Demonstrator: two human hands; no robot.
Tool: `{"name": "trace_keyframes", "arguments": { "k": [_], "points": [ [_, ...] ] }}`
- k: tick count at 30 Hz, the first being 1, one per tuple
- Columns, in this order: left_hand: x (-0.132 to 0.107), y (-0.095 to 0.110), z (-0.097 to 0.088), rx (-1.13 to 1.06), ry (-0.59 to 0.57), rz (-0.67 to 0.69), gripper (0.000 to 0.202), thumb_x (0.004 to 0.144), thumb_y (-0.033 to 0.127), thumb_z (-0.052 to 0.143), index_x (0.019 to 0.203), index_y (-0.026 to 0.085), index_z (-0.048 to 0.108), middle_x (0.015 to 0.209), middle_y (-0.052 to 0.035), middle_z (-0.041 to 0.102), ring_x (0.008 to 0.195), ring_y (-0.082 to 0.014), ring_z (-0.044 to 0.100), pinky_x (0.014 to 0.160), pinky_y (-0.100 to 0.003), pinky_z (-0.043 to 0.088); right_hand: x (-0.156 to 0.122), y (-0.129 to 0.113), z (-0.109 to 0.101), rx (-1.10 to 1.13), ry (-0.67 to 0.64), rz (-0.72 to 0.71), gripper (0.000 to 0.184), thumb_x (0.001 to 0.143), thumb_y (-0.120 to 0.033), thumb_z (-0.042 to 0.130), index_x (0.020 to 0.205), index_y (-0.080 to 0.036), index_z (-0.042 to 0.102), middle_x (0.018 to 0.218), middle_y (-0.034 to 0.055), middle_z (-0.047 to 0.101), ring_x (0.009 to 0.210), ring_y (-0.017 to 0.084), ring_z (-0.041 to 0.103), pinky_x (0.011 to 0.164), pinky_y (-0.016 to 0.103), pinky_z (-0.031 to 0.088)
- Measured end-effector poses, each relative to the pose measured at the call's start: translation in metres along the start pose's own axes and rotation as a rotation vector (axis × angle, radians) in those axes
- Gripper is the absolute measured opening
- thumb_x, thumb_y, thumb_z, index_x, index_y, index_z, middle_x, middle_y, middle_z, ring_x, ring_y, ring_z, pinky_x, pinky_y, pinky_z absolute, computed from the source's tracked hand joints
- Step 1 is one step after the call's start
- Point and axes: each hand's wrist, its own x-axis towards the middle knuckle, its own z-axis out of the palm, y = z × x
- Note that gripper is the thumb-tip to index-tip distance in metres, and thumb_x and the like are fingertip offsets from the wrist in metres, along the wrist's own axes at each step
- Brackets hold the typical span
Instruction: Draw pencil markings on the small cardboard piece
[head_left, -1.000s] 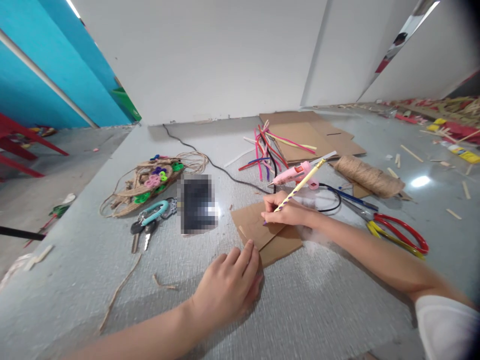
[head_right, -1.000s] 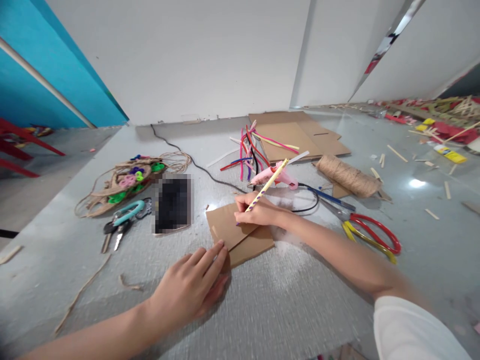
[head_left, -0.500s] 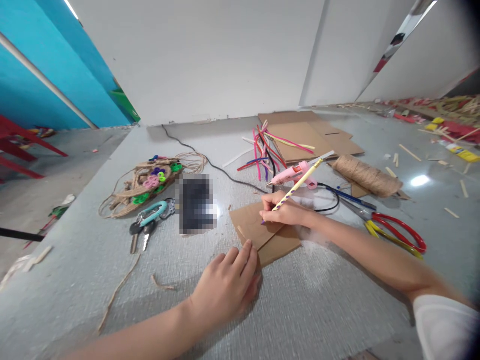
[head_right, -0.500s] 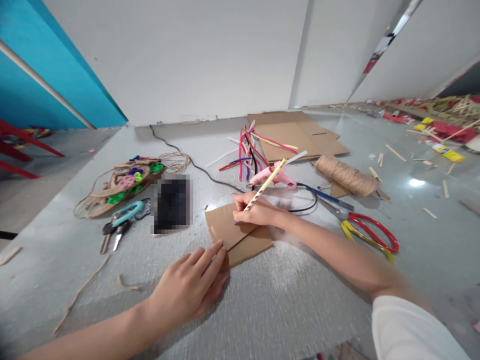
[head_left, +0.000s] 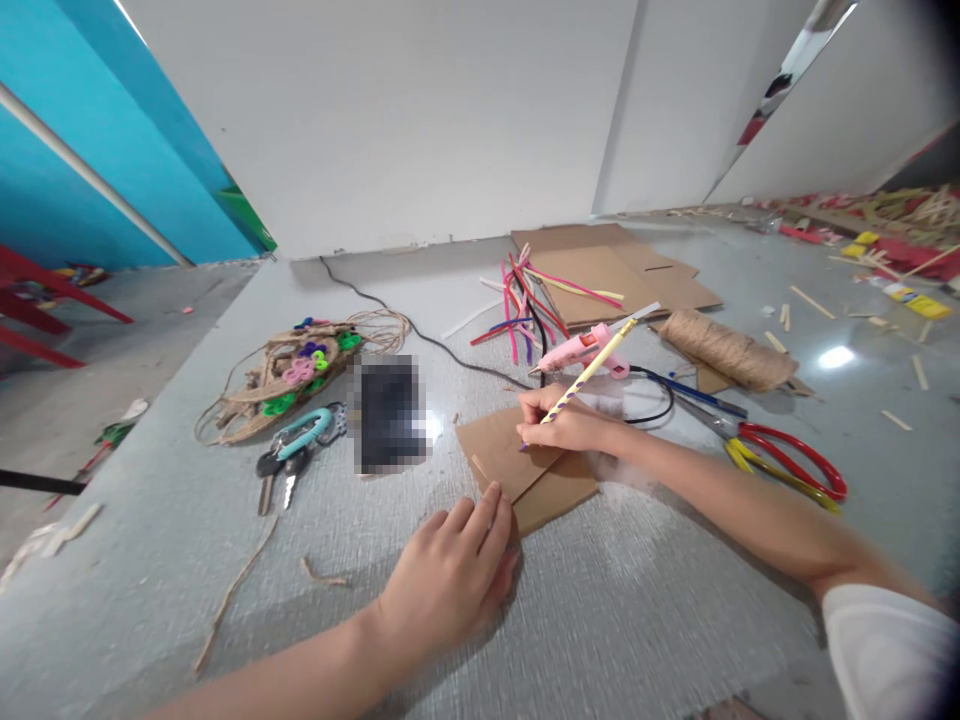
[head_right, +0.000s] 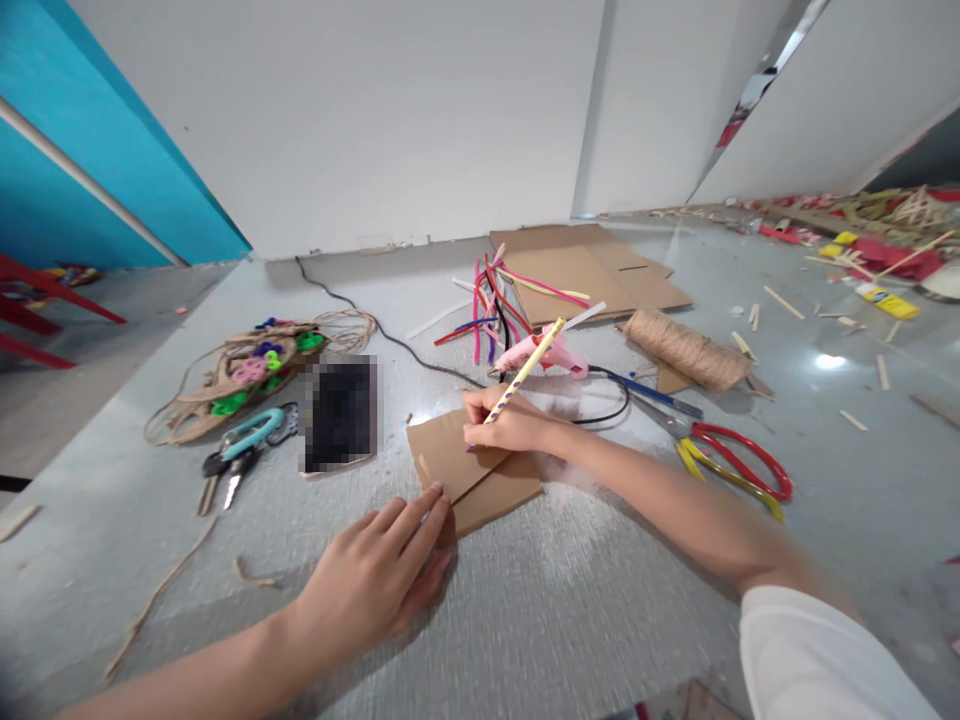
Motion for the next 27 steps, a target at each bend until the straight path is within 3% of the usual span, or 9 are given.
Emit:
{"name": "trace_keyframes", "arguments": {
  "k": [8, 27],
  "points": [
    [0.0024, 0.0, -0.0006, -0.013, 0.003, -0.004, 0.034, 0.087, 0.022, 0.042, 0.108, 0.004, 0.062, 0.111, -0.0183, 0.065, 0.072, -0.0227, 0.062, 0.051, -0.032, 0.053, -0.0044, -0.0026, -0.0027, 0.004, -0.103, -0.041, 0.026, 0.072, -0.024, 0.06, 0.056, -0.018, 0.041, 0.051, -0.0067, 0.043, 0.048, 0.006, 0.036, 0.046, 0.021, 0.026],
    [0.0009, 0.0013, -0.0009, -0.029, -0.011, -0.01, 0.035, 0.086, 0.022, 0.045, 0.109, 0.002, 0.062, 0.112, -0.0192, 0.065, 0.072, -0.0235, 0.062, 0.05, -0.034, 0.053, -0.0025, 0.0004, -0.0027, -0.006, -0.102, -0.029, 0.026, 0.071, -0.023, 0.062, 0.056, -0.018, 0.041, 0.052, -0.006, 0.045, 0.049, 0.007, 0.039, 0.046, 0.021, 0.027]
  ]
}}
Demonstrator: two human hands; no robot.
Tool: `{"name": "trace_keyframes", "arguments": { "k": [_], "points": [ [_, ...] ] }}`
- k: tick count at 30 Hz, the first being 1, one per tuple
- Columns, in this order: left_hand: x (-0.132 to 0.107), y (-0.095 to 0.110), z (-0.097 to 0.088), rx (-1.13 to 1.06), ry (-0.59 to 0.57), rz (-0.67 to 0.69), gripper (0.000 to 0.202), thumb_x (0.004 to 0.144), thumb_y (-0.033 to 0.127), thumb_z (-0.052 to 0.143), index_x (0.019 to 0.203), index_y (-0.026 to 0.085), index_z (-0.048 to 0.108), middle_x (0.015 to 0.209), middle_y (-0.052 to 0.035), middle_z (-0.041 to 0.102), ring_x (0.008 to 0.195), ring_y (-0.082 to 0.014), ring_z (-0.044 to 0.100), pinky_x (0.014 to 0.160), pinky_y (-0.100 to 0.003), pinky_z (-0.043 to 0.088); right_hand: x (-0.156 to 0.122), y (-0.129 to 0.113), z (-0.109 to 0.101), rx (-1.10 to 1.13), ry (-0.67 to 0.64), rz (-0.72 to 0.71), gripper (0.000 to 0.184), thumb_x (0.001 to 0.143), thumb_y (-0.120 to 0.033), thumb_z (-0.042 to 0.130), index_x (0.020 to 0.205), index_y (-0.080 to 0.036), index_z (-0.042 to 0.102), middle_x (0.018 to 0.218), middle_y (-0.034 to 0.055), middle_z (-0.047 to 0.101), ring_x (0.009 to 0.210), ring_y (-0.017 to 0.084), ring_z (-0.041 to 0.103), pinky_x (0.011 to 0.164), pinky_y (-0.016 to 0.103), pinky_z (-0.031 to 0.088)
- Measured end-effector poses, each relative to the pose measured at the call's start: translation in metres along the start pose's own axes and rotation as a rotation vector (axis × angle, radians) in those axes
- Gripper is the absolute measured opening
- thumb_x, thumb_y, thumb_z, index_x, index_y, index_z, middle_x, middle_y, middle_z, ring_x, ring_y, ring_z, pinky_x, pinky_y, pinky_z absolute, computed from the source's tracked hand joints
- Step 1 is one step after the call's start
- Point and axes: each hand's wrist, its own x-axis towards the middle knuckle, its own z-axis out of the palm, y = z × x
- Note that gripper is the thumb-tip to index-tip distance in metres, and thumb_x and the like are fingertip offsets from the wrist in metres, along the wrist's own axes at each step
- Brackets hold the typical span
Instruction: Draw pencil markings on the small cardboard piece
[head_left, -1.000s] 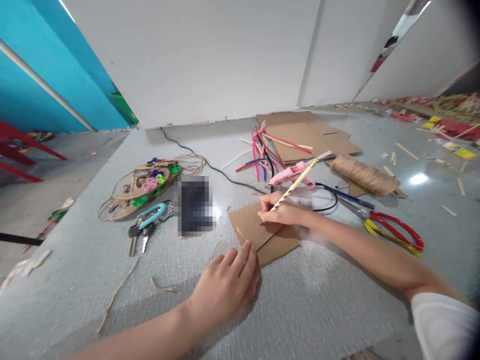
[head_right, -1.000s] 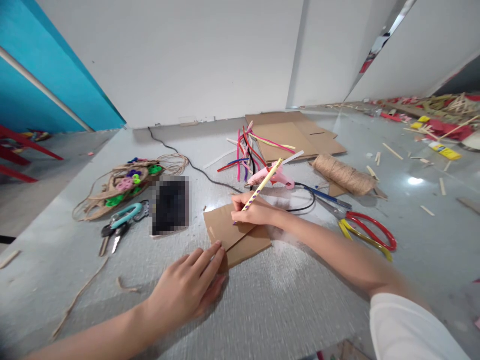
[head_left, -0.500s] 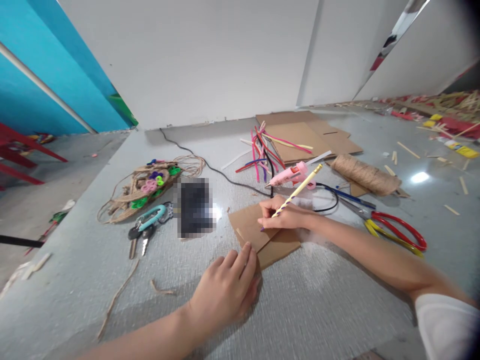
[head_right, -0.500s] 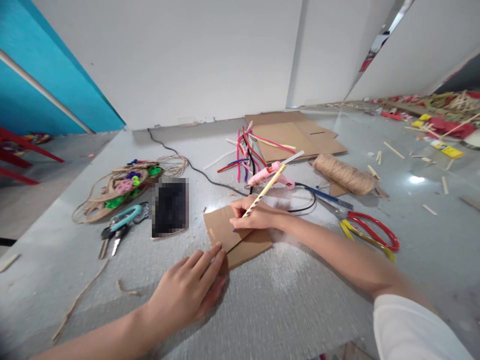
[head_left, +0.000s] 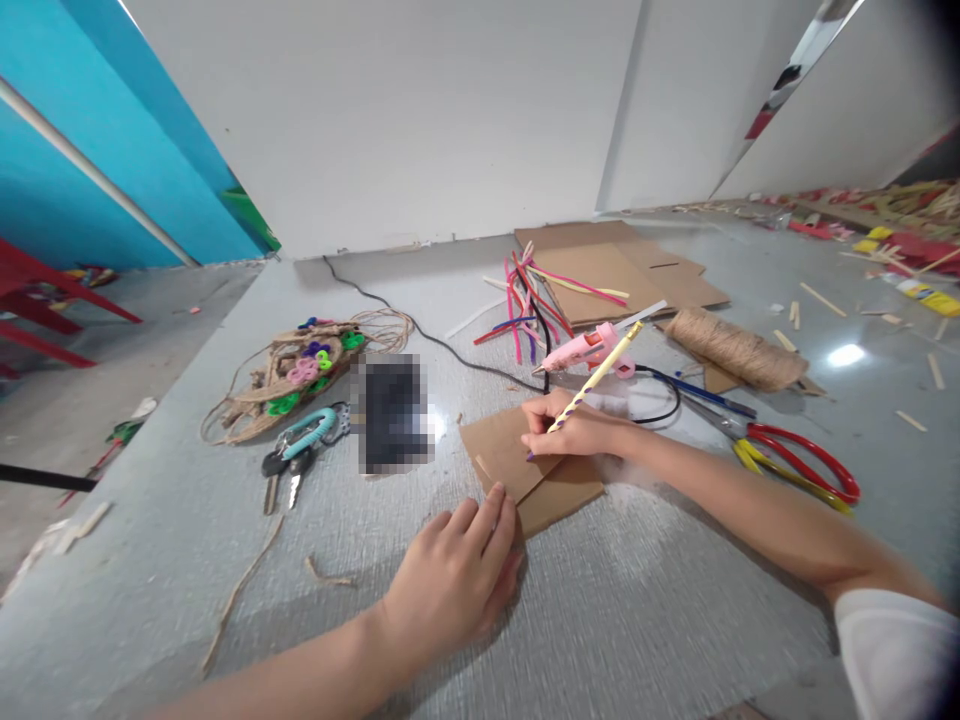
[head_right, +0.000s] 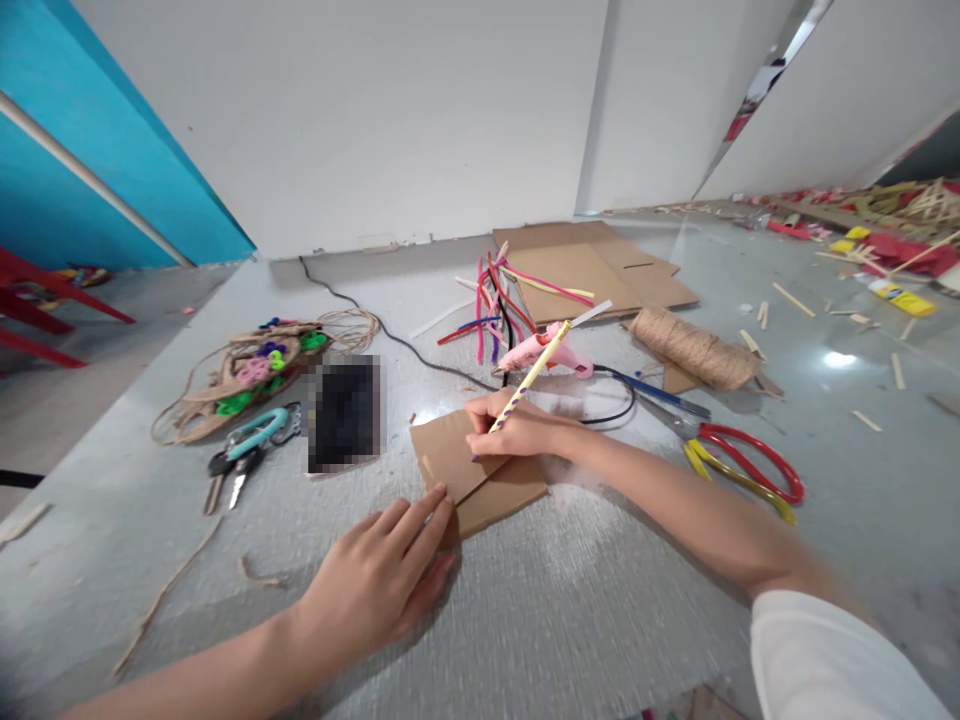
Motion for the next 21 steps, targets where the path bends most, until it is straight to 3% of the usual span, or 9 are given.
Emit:
{"name": "trace_keyframes", "arguments": {
  "k": [21],
  "points": [
    [0.0012, -0.0011, 0.0011, 0.009, 0.027, 0.005, 0.034, 0.086, 0.022, 0.044, 0.107, 0.003, 0.062, 0.11, -0.0182, 0.066, 0.07, -0.0231, 0.062, 0.049, -0.033, 0.052, 0.0001, -0.0008, -0.0001, 0.015, -0.016, -0.016, 0.027, 0.073, -0.024, 0.063, 0.057, -0.018, 0.042, 0.052, -0.0067, 0.043, 0.048, 0.006, 0.034, 0.045, 0.021, 0.024]
  ]
}}
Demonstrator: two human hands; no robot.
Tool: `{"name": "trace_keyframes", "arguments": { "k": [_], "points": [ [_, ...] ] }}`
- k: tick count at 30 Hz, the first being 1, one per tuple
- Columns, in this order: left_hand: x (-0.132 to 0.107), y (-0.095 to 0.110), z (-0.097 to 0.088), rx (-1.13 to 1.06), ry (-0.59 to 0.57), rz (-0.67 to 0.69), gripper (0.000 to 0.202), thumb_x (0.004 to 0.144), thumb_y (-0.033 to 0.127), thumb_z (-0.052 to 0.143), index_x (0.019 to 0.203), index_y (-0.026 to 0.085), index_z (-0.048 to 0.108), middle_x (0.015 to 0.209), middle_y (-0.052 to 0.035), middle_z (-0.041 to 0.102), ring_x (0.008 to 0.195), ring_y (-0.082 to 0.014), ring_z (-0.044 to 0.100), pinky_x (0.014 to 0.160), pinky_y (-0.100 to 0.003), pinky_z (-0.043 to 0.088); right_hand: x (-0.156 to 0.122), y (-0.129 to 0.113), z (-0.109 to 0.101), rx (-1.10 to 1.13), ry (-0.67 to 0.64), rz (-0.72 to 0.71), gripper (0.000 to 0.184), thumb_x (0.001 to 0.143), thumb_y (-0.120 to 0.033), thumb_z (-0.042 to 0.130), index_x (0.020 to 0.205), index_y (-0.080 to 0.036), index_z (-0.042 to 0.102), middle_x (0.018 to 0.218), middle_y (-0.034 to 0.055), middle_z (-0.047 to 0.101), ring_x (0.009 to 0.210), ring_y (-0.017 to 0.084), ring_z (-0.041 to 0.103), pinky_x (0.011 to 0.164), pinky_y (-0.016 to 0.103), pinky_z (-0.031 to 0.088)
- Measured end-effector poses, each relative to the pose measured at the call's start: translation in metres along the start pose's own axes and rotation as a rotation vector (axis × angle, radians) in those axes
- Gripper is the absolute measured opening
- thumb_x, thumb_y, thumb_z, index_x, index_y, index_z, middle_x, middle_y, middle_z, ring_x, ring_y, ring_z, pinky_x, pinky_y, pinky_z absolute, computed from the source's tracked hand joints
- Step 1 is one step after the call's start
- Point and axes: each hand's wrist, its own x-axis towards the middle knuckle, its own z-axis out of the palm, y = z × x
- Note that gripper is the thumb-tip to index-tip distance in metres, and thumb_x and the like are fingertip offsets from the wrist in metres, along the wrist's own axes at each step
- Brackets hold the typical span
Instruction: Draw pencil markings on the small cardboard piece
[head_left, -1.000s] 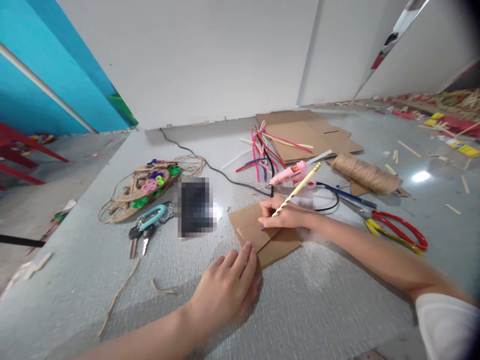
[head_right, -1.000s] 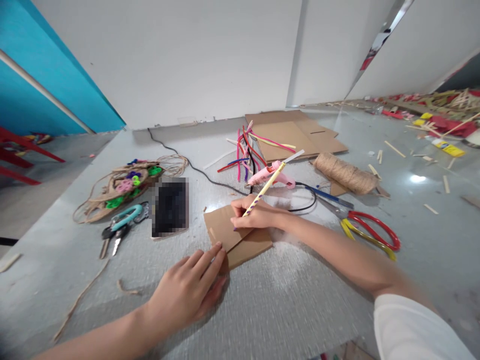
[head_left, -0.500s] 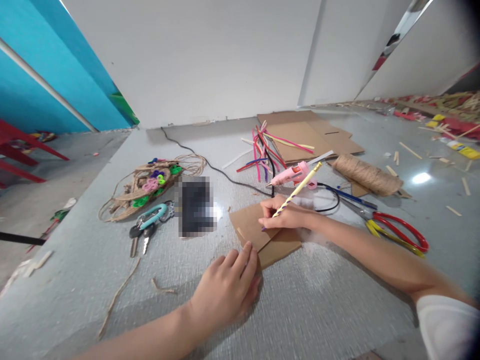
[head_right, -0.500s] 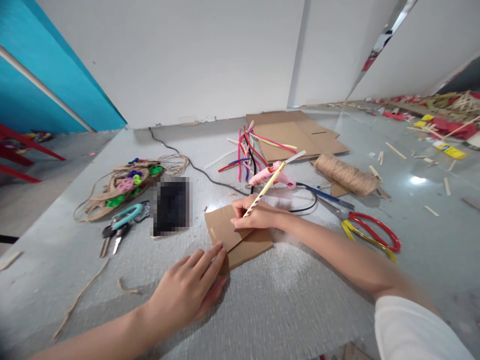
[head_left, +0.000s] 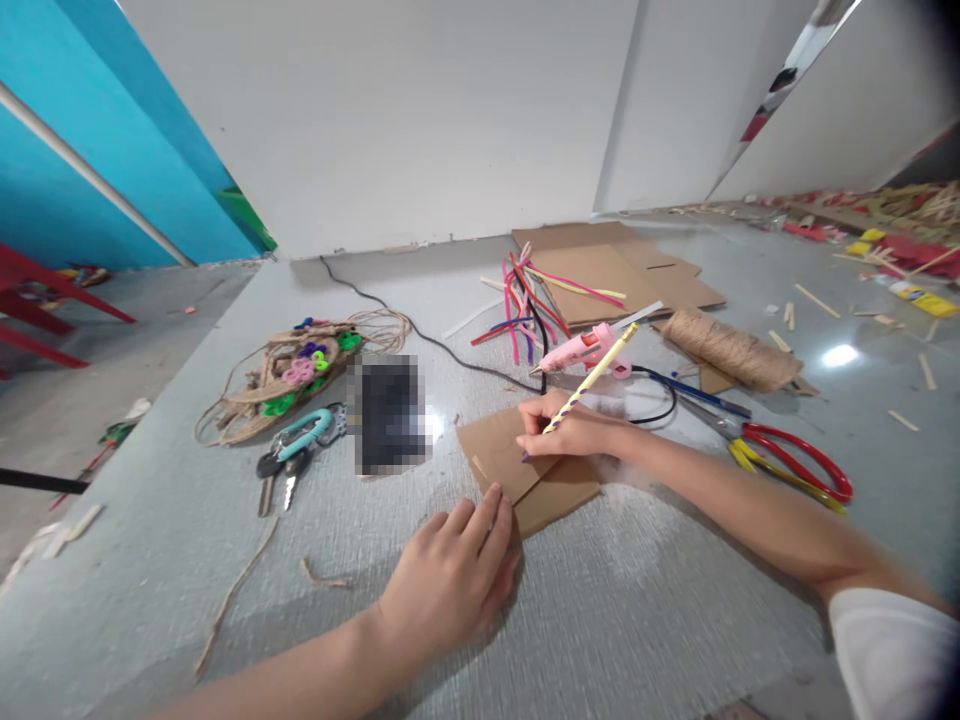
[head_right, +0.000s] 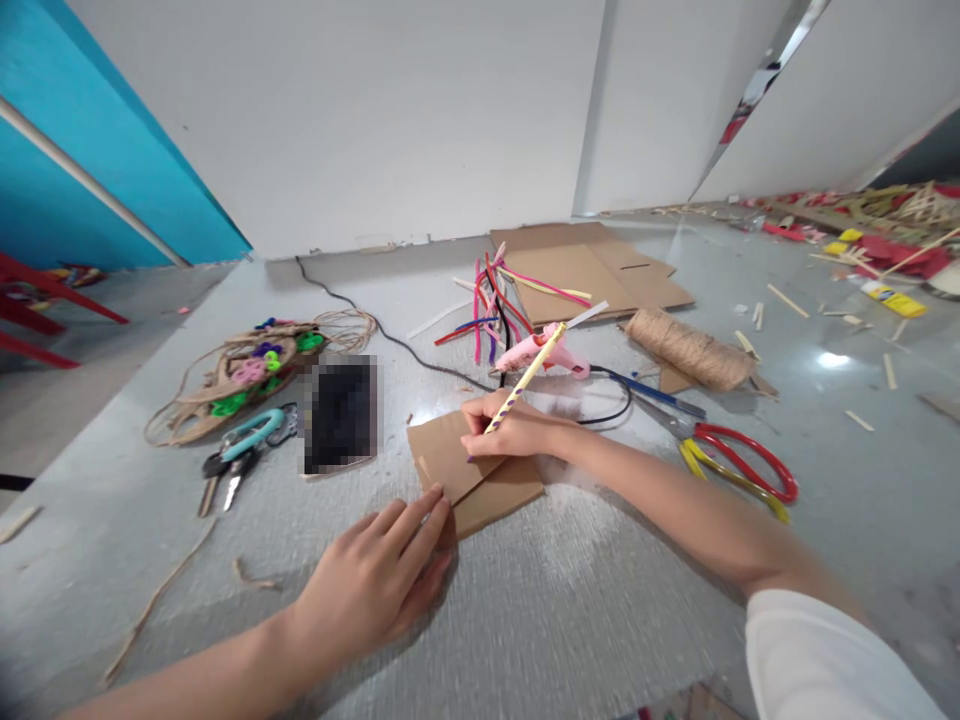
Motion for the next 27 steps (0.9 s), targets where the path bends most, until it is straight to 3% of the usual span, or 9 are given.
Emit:
{"name": "trace_keyframes", "arguments": {
  "k": [27],
  "points": [
    [-0.0012, 0.0004, 0.0, 0.005, -0.015, -0.001, 0.035, 0.086, 0.023, 0.044, 0.108, 0.003, 0.063, 0.111, -0.0181, 0.065, 0.071, -0.0227, 0.061, 0.05, -0.032, 0.053, 0.0005, 0.002, -0.0017, 0.013, -0.037, 0.0, 0.028, 0.074, -0.025, 0.062, 0.058, -0.018, 0.041, 0.053, -0.0072, 0.043, 0.049, 0.005, 0.034, 0.045, 0.02, 0.024]
  ]
}}
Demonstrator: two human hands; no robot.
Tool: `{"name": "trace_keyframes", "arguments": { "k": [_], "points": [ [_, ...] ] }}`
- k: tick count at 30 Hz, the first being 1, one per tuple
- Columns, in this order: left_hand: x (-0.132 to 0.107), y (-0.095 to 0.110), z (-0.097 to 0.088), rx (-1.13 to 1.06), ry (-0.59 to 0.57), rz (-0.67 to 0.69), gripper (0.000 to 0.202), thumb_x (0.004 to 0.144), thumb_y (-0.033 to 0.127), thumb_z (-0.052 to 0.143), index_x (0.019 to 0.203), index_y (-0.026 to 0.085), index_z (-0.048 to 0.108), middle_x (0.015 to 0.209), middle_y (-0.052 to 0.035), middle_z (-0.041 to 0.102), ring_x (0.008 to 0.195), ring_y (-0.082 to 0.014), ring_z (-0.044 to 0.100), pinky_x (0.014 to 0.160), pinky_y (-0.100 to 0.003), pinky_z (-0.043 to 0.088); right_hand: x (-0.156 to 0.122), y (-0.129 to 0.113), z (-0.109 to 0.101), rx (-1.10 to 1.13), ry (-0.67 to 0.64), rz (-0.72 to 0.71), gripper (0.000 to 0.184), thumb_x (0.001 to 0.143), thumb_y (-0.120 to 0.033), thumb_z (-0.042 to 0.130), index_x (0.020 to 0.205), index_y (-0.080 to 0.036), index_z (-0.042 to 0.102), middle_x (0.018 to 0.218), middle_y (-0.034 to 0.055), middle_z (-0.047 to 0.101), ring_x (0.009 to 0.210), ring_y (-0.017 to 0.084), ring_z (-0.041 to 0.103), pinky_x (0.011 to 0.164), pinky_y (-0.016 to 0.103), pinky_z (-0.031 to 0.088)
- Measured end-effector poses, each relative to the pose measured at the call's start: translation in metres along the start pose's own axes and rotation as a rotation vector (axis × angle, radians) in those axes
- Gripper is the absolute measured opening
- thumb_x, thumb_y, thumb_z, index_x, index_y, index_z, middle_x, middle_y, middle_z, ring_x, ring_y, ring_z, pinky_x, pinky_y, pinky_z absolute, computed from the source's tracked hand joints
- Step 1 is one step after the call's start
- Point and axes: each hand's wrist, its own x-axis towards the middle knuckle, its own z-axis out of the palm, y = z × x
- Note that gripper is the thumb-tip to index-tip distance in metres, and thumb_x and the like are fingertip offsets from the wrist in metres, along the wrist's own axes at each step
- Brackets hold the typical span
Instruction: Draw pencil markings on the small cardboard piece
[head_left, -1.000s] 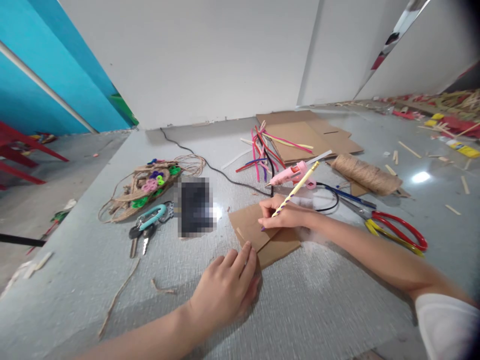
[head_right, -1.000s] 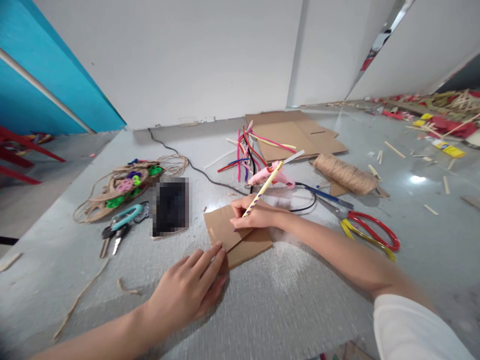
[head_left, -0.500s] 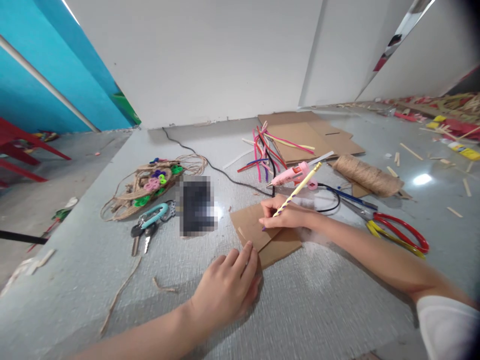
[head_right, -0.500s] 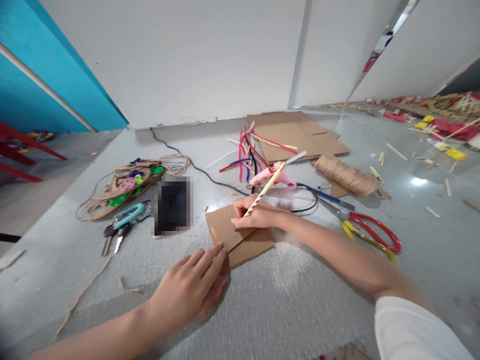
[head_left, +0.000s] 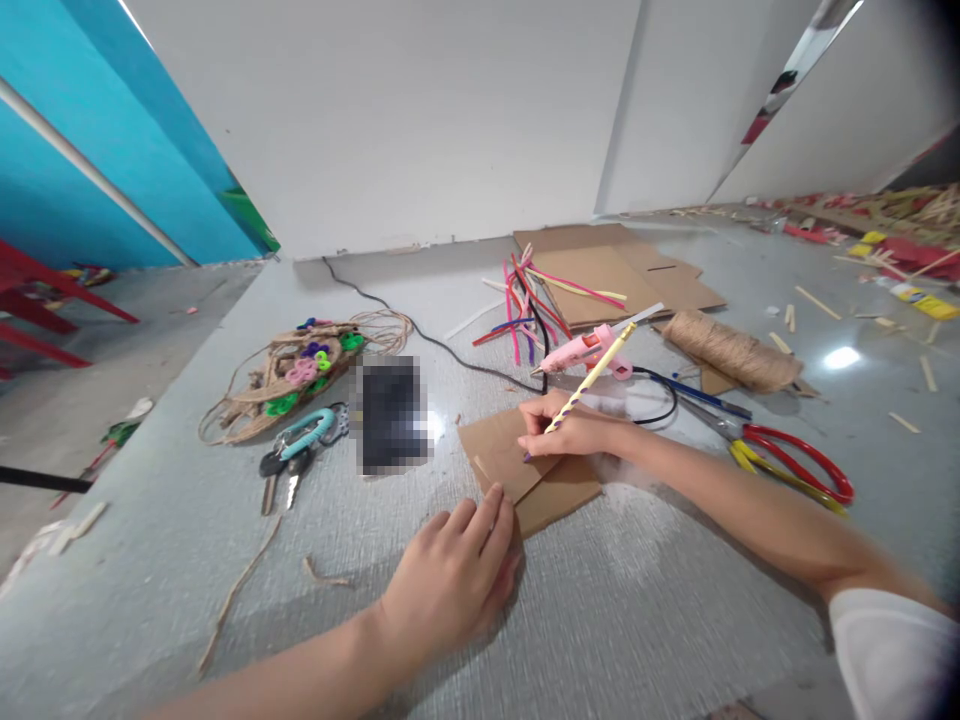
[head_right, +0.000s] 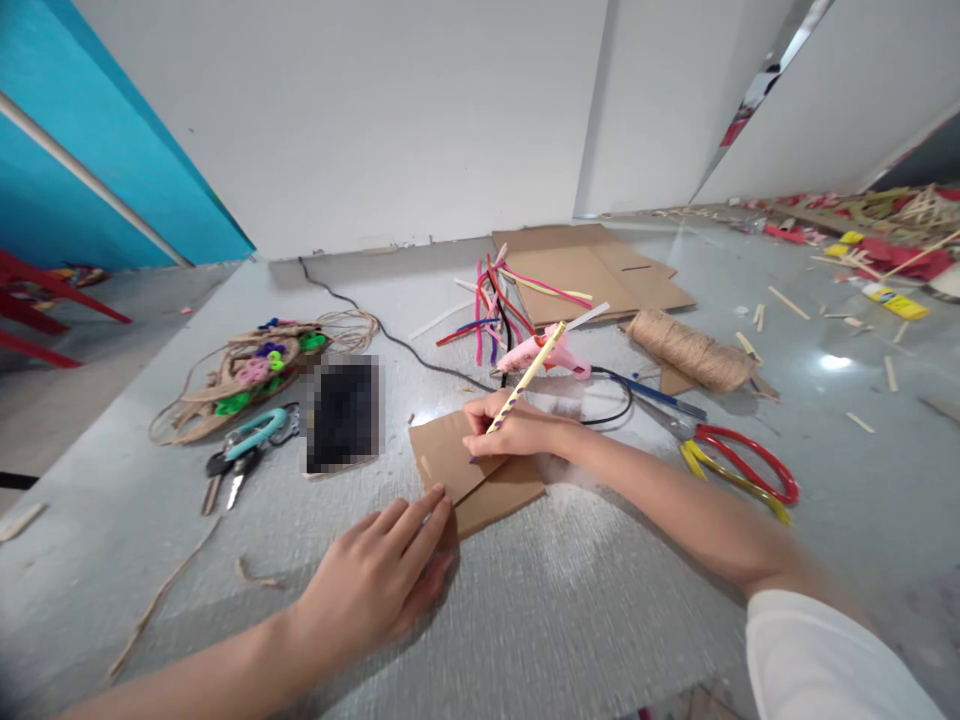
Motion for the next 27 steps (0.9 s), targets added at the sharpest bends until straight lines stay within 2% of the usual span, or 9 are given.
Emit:
{"name": "trace_keyframes", "arguments": {
  "k": [8, 14, 21, 24, 27],
  "points": [
    [0.0006, -0.0002, 0.0009, -0.003, 0.009, -0.006, 0.036, 0.087, 0.023, 0.043, 0.108, 0.003, 0.063, 0.111, -0.0179, 0.065, 0.071, -0.0229, 0.061, 0.05, -0.033, 0.053, -0.0002, -0.0014, 0.0007, 0.032, -0.026, 0.018, 0.026, 0.074, -0.027, 0.064, 0.059, -0.017, 0.044, 0.054, -0.0059, 0.048, 0.05, 0.006, 0.039, 0.046, 0.021, 0.027],
    [0.0003, 0.0004, -0.0012, 0.001, -0.004, 0.004, 0.036, 0.088, 0.023, 0.042, 0.109, 0.003, 0.063, 0.111, -0.0183, 0.065, 0.072, -0.0225, 0.061, 0.05, -0.032, 0.053, -0.0004, 0.0025, 0.0011, 0.033, 0.011, 0.029, 0.028, 0.075, -0.027, 0.061, 0.059, -0.018, 0.041, 0.052, -0.0066, 0.044, 0.048, 0.006, 0.035, 0.044, 0.021, 0.023],
    [0.0004, -0.0007, -0.0013, -0.012, 0.001, -0.002, 0.035, 0.088, 0.023, 0.042, 0.108, 0.003, 0.063, 0.11, -0.0179, 0.066, 0.071, -0.0227, 0.062, 0.05, -0.032, 0.053, 0.0011, 0.0044, 0.0007, 0.038, -0.005, 0.032, 0.027, 0.072, -0.022, 0.062, 0.058, -0.018, 0.039, 0.051, -0.0075, 0.042, 0.048, 0.005, 0.034, 0.044, 0.021, 0.023],
    [0.0004, -0.0002, -0.0015, -0.011, -0.01, 0.001, 0.035, 0.087, 0.023, 0.043, 0.109, 0.003, 0.062, 0.111, -0.0182, 0.065, 0.072, -0.0232, 0.062, 0.05, -0.033, 0.053, 0.0016, 0.0049, 0.0013, 0.087, 0.03, 0.04, 0.027, 0.07, -0.019, 0.062, 0.057, -0.018, 0.039, 0.05, -0.0077, 0.042, 0.047, 0.005, 0.036, 0.044, 0.02, 0.025],
    [-0.0003, 0.0001, -0.0009, -0.003, -0.009, 0.006, 0.035, 0.087, 0.023, 0.043, 0.109, 0.003, 0.062, 0.112, -0.0183, 0.065, 0.072, -0.0234, 0.062, 0.05, -0.033, 0.053, 0.0019, 0.0077, 0.0014, 0.257, 0.153, 0.036, 0.026, 0.074, -0.025, 0.06, 0.059, -0.019, 0.039, 0.047, -0.0074, 0.047, 0.041, 0.005, 0.039, 0.041, 0.02, 0.027]
  ]
}}
